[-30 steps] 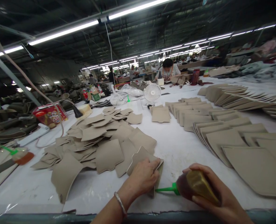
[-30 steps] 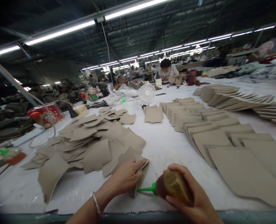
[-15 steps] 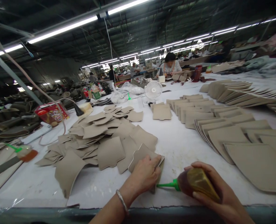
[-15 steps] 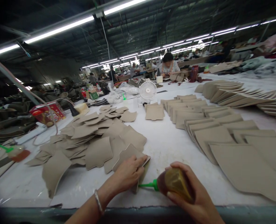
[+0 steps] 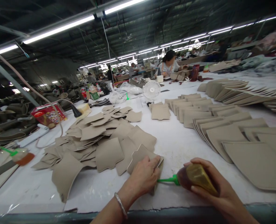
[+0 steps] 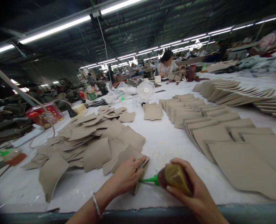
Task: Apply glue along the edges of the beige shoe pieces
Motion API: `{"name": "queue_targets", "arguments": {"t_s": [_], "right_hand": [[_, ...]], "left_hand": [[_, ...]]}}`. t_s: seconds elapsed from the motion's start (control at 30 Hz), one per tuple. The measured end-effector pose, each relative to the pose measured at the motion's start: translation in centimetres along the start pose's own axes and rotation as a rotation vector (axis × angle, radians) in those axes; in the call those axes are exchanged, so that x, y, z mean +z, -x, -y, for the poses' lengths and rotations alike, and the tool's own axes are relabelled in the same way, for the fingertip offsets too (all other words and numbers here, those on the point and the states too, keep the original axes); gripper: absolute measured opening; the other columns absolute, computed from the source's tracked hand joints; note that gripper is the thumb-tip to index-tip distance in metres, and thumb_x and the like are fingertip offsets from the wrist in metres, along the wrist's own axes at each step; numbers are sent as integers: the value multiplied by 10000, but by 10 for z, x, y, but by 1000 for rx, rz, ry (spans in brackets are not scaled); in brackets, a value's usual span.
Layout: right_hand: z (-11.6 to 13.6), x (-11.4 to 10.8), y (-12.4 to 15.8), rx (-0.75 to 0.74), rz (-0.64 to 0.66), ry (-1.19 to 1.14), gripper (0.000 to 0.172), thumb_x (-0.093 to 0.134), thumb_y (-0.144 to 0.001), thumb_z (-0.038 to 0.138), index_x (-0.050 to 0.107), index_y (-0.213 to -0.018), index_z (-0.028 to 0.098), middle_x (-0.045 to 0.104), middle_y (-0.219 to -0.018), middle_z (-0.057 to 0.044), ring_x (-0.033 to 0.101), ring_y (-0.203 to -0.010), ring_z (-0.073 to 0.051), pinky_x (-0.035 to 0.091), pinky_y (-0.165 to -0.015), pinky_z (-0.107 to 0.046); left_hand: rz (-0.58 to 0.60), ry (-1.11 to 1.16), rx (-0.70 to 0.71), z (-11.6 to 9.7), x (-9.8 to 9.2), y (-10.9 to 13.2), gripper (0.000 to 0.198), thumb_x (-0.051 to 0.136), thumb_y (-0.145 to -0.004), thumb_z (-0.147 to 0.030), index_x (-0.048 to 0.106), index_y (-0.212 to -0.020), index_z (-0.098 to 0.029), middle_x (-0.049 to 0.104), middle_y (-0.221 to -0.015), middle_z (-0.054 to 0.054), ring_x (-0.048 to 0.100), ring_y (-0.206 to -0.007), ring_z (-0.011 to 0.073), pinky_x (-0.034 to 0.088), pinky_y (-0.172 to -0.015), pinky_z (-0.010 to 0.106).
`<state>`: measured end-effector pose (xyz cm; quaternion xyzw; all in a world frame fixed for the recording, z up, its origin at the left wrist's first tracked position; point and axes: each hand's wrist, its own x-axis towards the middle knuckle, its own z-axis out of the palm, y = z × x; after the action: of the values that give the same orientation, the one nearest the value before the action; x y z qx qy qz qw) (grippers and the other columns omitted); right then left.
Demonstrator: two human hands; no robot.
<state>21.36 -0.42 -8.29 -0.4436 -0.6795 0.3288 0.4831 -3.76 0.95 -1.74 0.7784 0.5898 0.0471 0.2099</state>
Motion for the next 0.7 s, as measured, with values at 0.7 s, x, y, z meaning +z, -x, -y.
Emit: {"name": "queue_targets", "arguments": {"t_s": [0.7], "right_hand": [[0, -18, -31, 624, -348, -983, 529, 867, -617, 362, 692, -1090, 200, 699, -1125, -108, 662, -995, -314, 592, -798, -393]], "left_hand": [[-310, 129, -242, 18, -29, -1, 346, 391, -931, -299, 644, -1145, -200, 607, -1085, 79, 597, -925, 206, 411, -836, 294]]}}
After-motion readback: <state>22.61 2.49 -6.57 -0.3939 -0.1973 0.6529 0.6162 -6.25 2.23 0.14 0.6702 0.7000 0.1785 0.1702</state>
